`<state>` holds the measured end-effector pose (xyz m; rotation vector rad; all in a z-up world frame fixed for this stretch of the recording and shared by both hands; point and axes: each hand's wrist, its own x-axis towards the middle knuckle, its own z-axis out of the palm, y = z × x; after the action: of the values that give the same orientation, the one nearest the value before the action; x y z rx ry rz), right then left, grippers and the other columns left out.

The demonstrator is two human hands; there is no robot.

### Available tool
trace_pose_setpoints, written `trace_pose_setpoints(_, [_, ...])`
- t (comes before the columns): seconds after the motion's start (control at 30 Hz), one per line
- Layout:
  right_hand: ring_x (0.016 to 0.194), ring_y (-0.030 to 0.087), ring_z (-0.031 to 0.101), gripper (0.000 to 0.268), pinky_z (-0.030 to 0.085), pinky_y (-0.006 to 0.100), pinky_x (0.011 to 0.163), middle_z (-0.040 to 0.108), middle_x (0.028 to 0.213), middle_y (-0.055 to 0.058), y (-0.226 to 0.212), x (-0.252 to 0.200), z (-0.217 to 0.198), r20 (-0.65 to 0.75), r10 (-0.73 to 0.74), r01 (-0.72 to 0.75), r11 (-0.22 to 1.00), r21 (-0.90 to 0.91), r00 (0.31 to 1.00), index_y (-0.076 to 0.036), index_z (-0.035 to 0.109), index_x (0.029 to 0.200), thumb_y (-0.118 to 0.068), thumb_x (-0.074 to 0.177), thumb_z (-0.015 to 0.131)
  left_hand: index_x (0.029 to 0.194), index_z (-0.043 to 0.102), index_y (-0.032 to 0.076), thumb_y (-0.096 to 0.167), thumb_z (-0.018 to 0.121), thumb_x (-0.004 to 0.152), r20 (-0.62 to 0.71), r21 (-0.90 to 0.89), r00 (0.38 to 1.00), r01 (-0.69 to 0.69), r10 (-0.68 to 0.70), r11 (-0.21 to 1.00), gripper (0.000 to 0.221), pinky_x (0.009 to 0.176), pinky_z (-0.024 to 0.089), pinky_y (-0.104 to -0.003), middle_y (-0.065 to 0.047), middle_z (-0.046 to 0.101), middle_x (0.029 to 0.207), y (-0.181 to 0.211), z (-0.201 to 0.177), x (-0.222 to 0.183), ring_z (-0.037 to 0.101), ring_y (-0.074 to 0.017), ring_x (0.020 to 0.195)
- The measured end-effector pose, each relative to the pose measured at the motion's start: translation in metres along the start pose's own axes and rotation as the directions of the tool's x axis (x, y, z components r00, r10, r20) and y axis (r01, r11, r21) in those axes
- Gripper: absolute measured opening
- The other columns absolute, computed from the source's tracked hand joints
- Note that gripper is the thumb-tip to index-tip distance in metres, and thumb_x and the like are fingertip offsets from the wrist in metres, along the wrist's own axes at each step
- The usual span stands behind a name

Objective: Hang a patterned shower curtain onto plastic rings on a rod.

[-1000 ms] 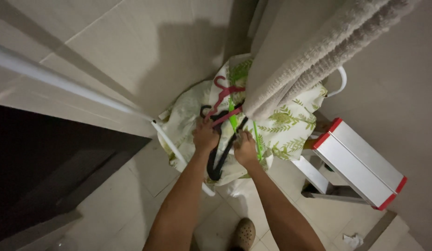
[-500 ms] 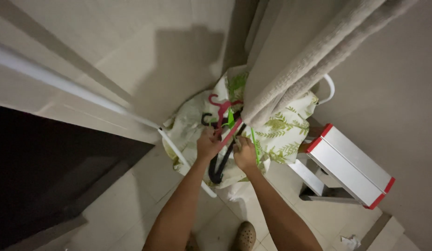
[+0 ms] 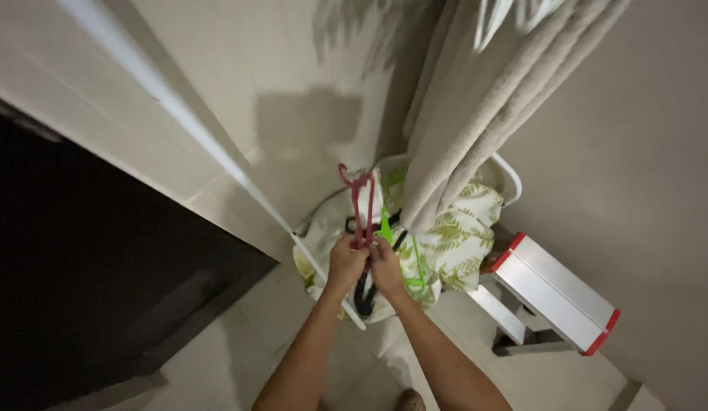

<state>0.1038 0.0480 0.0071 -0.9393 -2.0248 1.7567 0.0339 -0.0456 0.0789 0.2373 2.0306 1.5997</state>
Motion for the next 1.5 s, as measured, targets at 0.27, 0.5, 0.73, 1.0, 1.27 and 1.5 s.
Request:
trace_pose_setpoints(0.27, [0.097, 0.020, 0.068, 0.031, 0.053, 0.033, 0.087, 0.071, 0.108, 0.011, -0.064, -0.024, 0.001, -0.163, -0.322, 0.329, 0.944, 0.015, 0.933, -0.002, 0.066, 0.127, -0.018, 0.100, 0.062, 0.109, 0.068, 0.001, 0.016, 0.068, 0.086, -0.064, -0.017, 0.987, -0.149, 0.148, 0.989, 0.027, 0.072, 0.057, -0.041, -0.013, 0.074, 0.094, 0.069, -0.024, -0.040, 0.071, -0.0253, 0.083])
trace_pose_setpoints(0.5, [0.117, 0.026, 0.062, 0.043, 0.050, 0.033, 0.098, 0.061, 0.128, 0.015, -0.213, -0.095, -0.031, -0.121, -0.592, 0.599, 0.800, 0.030, 0.797, 0.000, 0.059, 0.135, -0.001, 0.092, 0.055, 0.100, 0.063, -0.002, 0.012, 0.057, 0.089, -0.088, 0.190, 0.920, -0.361, 0.382, 0.913, 0.018, 0.074, 0.050, -0.048, -0.021, 0.069, 0.089, 0.122, -0.033, -0.073, 0.068, -0.0382, 0.083])
trace_pose_setpoints(0.73, [0.127, 0.033, 0.059, 0.034, 0.045, 0.037, 0.109, 0.060, 0.135, 0.019, -0.303, -0.119, -0.048, -0.081, -0.751, 0.751, 0.659, -0.035, 0.655, 0.002, 0.062, 0.130, -0.001, 0.097, 0.055, 0.097, 0.055, -0.001, 0.009, 0.051, 0.088, -0.196, 0.167, 0.680, -0.686, 0.706, 0.708, 0.014, 0.082, 0.048, -0.049, -0.023, 0.059, 0.097, 0.236, -0.048, -0.124, 0.059, -0.0413, 0.092])
trace_pose_setpoints(1.0, [0.130, 0.030, 0.057, 0.044, 0.044, 0.036, 0.109, 0.058, 0.138, 0.019, -0.424, -0.153, -0.059, -0.098, -0.739, 0.746, 0.659, 0.097, 0.666, 0.003, 0.053, 0.140, -0.006, 0.097, 0.053, 0.096, 0.054, -0.001, 0.008, 0.053, 0.087, -0.106, 0.314, 0.513, -0.795, 0.852, 0.518, 0.013, 0.083, 0.043, -0.054, -0.025, 0.056, 0.095, 0.351, -0.077, -0.145, 0.055, -0.0452, 0.094])
trace_pose_setpoints(1.27, [0.135, 0.028, 0.054, 0.044, 0.039, 0.036, 0.116, 0.058, 0.141, 0.018, -0.463, -0.129, -0.066, -0.109, -0.791, 0.798, 0.595, 0.096, 0.602, 0.004, 0.050, 0.144, -0.011, 0.104, 0.041, 0.100, 0.051, -0.003, 0.012, 0.053, 0.096, -0.070, 0.332, 0.524, -0.790, 0.849, 0.515, 0.016, 0.086, 0.044, -0.054, -0.027, 0.055, 0.107, 0.436, -0.082, -0.167, 0.054, -0.0478, 0.100])
trace_pose_setpoints(1.5, [0.139, 0.027, 0.055, 0.053, 0.040, 0.036, 0.118, 0.060, 0.145, 0.017, -0.487, -0.099, -0.078, -0.083, -0.753, 0.757, 0.650, 0.063, 0.653, 0.002, 0.052, 0.145, -0.029, 0.110, 0.028, 0.103, 0.051, -0.003, 0.022, 0.050, 0.100, -0.097, 0.234, 0.468, -0.847, 0.878, 0.477, 0.025, 0.090, 0.043, -0.054, -0.028, 0.056, 0.110, 0.465, -0.072, -0.131, 0.054, -0.0490, 0.103])
